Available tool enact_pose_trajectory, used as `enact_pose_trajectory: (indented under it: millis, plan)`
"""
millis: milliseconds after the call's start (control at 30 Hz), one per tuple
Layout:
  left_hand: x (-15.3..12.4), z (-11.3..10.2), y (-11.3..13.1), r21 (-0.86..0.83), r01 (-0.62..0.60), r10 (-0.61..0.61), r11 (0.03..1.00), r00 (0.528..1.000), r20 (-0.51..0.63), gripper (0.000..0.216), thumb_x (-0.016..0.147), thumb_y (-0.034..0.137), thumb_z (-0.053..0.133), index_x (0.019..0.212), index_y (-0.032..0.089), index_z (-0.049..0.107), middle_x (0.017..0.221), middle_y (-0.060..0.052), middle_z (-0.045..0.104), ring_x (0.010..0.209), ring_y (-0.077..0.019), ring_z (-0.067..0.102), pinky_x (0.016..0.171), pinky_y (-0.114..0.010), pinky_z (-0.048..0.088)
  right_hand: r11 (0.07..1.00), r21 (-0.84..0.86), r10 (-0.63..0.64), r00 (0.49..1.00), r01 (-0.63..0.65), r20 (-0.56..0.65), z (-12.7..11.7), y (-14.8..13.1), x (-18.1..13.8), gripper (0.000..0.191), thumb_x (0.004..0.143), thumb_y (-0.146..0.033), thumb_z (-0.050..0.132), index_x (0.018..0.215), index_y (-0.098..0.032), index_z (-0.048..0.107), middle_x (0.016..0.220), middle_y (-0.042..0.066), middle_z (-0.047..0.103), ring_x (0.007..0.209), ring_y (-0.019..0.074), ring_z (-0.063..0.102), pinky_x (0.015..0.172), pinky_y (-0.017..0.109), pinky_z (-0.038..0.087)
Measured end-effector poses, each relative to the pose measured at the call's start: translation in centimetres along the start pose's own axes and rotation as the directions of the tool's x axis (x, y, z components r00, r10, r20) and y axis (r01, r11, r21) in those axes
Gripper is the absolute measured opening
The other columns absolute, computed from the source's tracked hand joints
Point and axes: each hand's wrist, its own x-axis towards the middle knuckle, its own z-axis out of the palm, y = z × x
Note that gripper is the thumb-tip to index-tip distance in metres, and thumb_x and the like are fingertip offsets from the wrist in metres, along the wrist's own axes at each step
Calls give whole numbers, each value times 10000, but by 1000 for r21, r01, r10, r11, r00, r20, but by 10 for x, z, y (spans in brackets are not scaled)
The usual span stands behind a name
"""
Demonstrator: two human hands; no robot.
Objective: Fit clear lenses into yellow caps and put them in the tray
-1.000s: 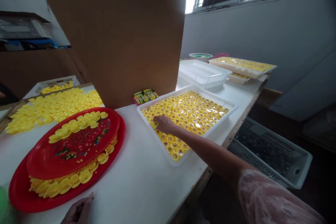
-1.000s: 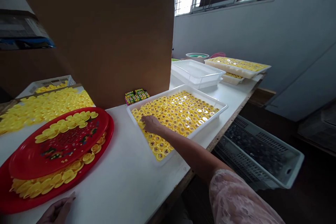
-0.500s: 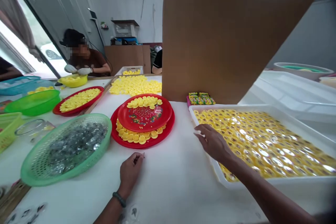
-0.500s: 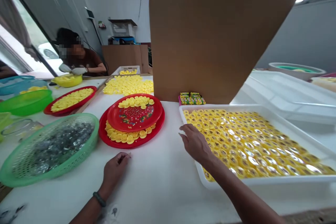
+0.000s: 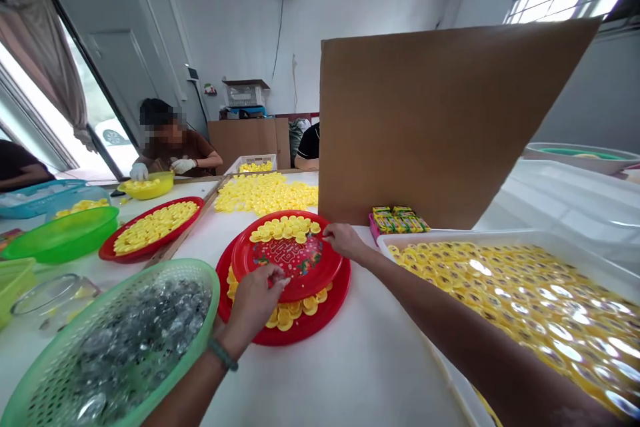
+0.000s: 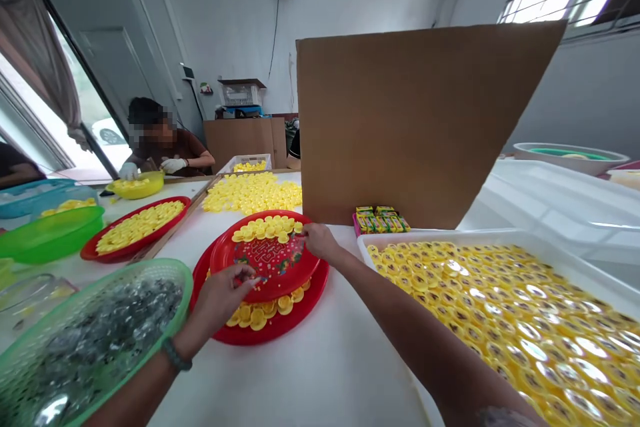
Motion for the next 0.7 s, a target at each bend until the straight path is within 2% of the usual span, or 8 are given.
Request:
enact_pose_trajectory:
  millis: [67,167,233,333,500,700]
  plan:
    - [42,6,-5,143,-30,32,989,999,-10,210,789,308,618,959,185,608,859,-42,627,786,-222,584,640,-278,404,1000,-20,4,1000,-3,18,10,12,31,204,804,-173,553,979,-133,649,998,92,658,911,196,601,790,252,429]
    - [99,30,-14,291,-26,32,956,999,-14,447,757,375,673,1118,143,547,1014,-116,589,929,-278,563,730,-310,422,998,-48,-24,997,28,68,30,26,69,400,724,-210,659,1115,-149,595,1136,111,597,1032,224,553,850,266,420]
    - [130,49,-19,335,-17,13,942,1000,12,541,732,391,701,1166,126,516,1073,-143,553,954,-291,558,755,-321,426,997,-59,-45,993,52,113,47,31,89,507,663,-221,713,1147,-166,575,1184,113,561,1073,243,527,868,276,417]
    - [162,73,-27,373,-45,22,927,998,66,573,691,374,739,1153,117,520,1095,-148,523,951,-286,559,757,-311,431,996,-59,-53,983,64,176,70,37,110,580,597,-278,761,1134,-168,574,1191,120,543,1073,275,520,860,304,429]
    - [183,92,-36,398,-74,31,914,993,113,538,667,379,750,1102,131,552,1098,-131,507,924,-278,563,727,-303,437,998,-16,-58,974,63,218,85,45,119,556,620,-417,740,1098,-182,578,1164,103,549,1075,267,512,868,302,425]
    - [180,85,-38,337,-115,60,935,984,169,576,656,329,760,1155,153,535,1128,-111,509,946,-259,562,763,-283,434,1000,16,-19,967,15,254,76,50,109,686,543,-373,808,1145,-178,544,1135,98,565,1016,262,540,810,308,452]
